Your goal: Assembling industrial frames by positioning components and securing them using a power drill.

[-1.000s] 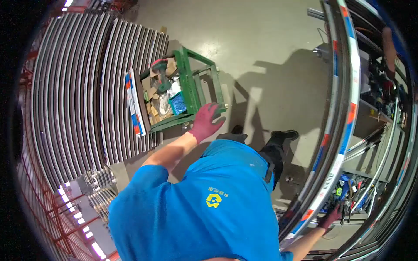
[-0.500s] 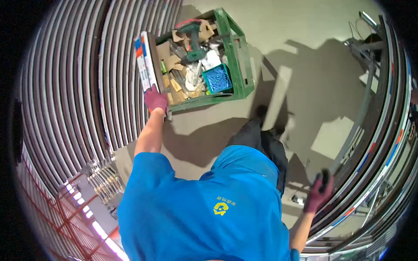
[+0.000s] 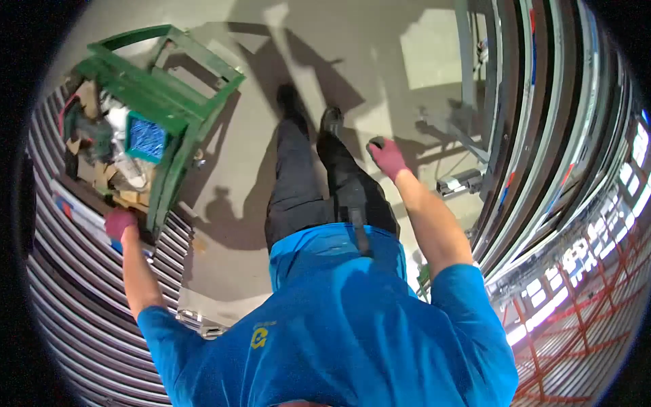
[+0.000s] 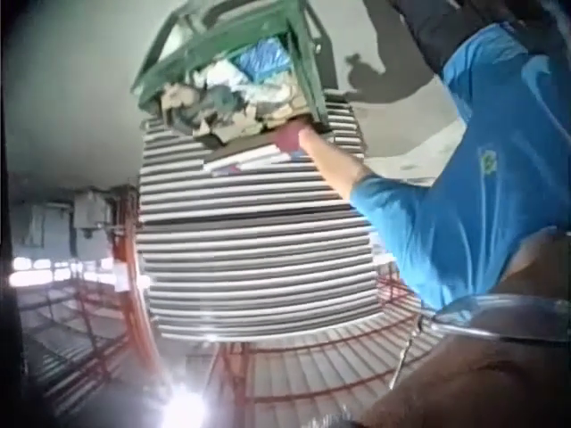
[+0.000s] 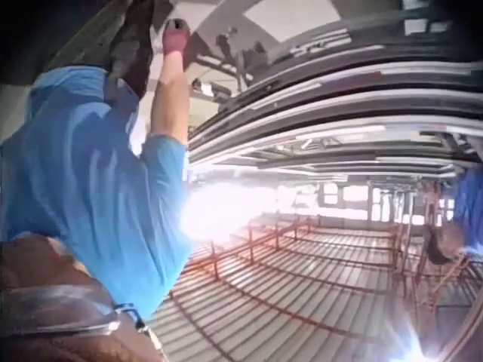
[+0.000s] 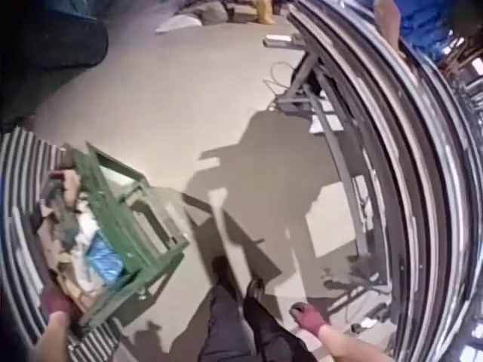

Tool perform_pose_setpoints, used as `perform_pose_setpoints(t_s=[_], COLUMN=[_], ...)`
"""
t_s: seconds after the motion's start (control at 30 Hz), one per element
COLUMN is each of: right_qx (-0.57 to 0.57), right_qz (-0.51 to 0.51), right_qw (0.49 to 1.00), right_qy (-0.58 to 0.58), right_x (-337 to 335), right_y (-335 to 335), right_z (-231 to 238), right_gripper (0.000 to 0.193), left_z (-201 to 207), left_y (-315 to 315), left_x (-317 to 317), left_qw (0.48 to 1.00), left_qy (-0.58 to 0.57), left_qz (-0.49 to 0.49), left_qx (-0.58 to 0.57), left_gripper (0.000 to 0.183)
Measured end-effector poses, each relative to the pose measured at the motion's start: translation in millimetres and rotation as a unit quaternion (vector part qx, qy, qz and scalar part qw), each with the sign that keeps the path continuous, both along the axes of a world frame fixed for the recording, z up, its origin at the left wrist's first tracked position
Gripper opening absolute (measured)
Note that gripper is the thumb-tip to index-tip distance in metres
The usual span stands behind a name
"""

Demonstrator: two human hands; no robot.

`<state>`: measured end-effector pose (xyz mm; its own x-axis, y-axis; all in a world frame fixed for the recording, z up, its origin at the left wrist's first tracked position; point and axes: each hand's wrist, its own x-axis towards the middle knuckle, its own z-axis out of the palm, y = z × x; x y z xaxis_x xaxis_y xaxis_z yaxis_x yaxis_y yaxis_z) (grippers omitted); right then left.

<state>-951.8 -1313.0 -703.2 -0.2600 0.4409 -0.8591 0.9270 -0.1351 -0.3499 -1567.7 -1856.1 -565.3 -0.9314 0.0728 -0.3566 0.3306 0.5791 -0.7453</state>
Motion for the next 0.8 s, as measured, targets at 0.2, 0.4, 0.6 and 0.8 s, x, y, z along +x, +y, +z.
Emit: perform_pose_setpoints(t_s=[0.2,0.4,0.6,0.8], right_qx=[-0.006,-0.033,0.086,-0.282], right_qz=[-0.089,0.007,-0.005,-0.038], right_qw=[0.987,0.982,0.995,0.878], right_qy=[-0.133,-0.188,-0.058,0.385], right_x=[137.7,196.4,99.1,-73.8], right_y=[-5.7,-34.6,-69.6,-124.4], right_z=[-117.5,-173.9,-114.6,95.9], right_gripper=[0.032,0.041,0.032,0.08], left_z=[26.0,88.0,146.6,171.2], left_y=[69.5,7.5,122.0,156.1], left_x=[14.9,48.6,267.8,419.8], left_qw=[0.983,0.74,0.841,0.823], left_qy=[0.135,0.112,0.189,-0.045], left_qz=[0.108,0.282,0.058,-0.13], left_qx=[0.064,0.6,0.504,0.551], left_gripper=[0.061,0.054,0.045,0.021])
